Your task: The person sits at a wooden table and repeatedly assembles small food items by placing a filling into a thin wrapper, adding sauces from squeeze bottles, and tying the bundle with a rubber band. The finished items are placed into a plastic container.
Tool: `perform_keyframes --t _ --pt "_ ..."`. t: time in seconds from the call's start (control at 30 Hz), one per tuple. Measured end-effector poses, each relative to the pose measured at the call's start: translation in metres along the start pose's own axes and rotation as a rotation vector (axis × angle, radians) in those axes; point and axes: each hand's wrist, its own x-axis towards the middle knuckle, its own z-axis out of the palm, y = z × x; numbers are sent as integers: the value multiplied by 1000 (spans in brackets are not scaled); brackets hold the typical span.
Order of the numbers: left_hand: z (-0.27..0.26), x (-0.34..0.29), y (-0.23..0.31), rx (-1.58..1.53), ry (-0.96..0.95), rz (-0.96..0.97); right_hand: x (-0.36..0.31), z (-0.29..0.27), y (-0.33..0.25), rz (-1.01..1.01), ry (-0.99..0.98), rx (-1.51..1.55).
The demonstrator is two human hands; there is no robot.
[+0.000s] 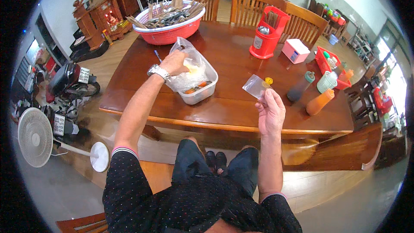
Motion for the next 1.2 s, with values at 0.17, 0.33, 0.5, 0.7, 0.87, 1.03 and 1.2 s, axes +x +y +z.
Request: perform_keyframes --t 0.17,0.33,0.5,0.7,0.87,1.03,1.2 --pt "-14 10 -4 -170 -102 -67 -6 -5 -12 -12 -7 26" --pt "-24 -3 9 -130 189 -124 -13 -6 -14 -27 6 42" --pt "-51 -26 60 -57 607 57 -22 -6 -12 -38 -44 87" --pt "-7 -112 186 -774 238 30 -46 5 4 -18 -129 141" --pt "41 -119 241 -1411 357 -90 -78 8 28 72 -91 146" --pt "47 -126 239 -1519 347 -219 -96 -1 44 136 -108 -12" --pt "43 -127 231 -1481 339 -256 -101 -9 50 212 -199 -29"
